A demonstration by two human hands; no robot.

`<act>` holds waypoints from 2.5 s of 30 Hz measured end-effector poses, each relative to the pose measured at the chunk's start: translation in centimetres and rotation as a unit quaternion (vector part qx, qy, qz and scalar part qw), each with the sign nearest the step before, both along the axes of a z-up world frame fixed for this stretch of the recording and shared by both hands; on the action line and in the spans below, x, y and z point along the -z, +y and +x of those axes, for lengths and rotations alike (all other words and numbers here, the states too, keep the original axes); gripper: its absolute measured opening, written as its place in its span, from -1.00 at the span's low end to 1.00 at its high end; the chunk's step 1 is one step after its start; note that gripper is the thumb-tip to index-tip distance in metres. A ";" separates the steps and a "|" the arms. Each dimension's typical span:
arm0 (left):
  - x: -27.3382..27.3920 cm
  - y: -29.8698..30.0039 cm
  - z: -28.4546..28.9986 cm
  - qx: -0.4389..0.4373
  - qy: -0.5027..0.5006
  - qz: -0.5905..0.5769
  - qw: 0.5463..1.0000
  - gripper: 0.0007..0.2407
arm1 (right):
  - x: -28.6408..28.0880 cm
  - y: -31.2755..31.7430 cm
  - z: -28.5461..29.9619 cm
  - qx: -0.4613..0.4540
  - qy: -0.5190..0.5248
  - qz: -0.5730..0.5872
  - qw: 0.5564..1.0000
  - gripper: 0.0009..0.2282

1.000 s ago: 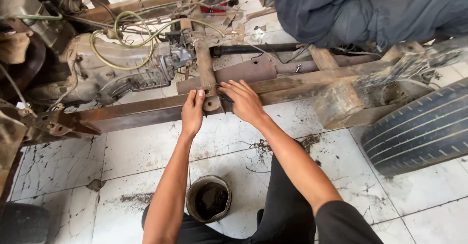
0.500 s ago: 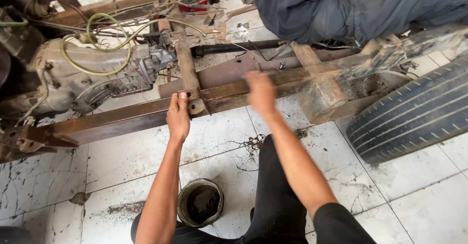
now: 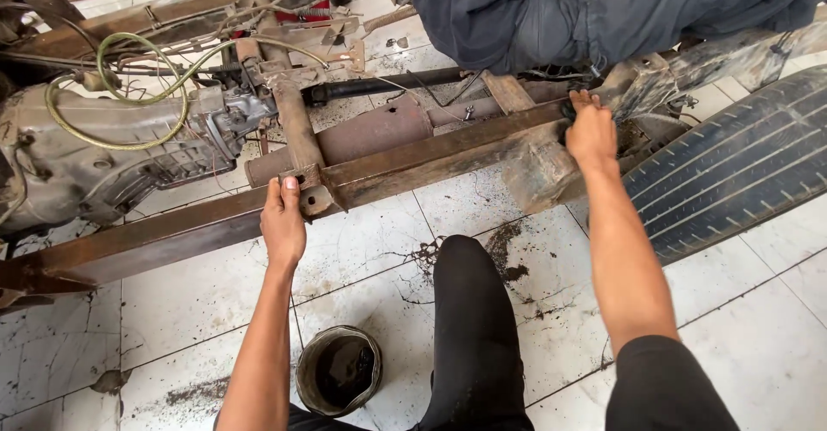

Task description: The person sits on the floor and wipes a metal vehicle chassis with a dark cloth, then uses a red-handled scraper to remove grime from a bracket on the chassis. The person repeatedly dips the cloth into a bucket of dark liquid and continues cleaning the same area.

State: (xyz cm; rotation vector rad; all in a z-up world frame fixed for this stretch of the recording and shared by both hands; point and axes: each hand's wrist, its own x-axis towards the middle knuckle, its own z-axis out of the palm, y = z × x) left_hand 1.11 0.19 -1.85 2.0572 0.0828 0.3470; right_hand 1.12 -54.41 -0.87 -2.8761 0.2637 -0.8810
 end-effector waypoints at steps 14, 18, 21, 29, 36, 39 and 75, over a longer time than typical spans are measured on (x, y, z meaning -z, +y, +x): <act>-2.0 0.5 -0.6 0.042 0.041 -0.011 0.998 -0.52 | 2.1 32.3 2.9 -0.363 -0.095 0.092 0.922 -0.51; -3.2 0.5 -1.3 0.097 -0.015 -0.047 0.994 -0.58 | -0.9 22.3 1.3 -0.317 -0.075 0.115 0.939 -0.48; -2.7 0.9 -1.0 0.100 -0.038 -0.007 0.994 -0.56 | -2.7 13.8 -0.8 -0.175 -0.014 0.166 0.970 -0.44; -3.7 4.3 -0.8 0.140 -0.088 0.198 0.966 -0.52 | -3.4 24.4 1.9 -0.304 0.049 0.144 0.940 -0.42; -2.9 15.1 0.4 -0.038 -0.045 0.340 0.938 -0.64 | -4.7 32.8 8.5 -0.527 0.288 0.256 0.757 -0.52; -0.4 16.9 1.2 -0.047 -0.090 0.392 0.914 -0.68 | -3.7 32.7 10.1 -0.540 0.264 0.243 0.762 -0.72; 1.0 18.4 3.9 -0.016 -0.002 0.466 0.885 -0.61 | 10.9 38.5 -8.9 -0.499 0.128 0.234 0.825 -0.60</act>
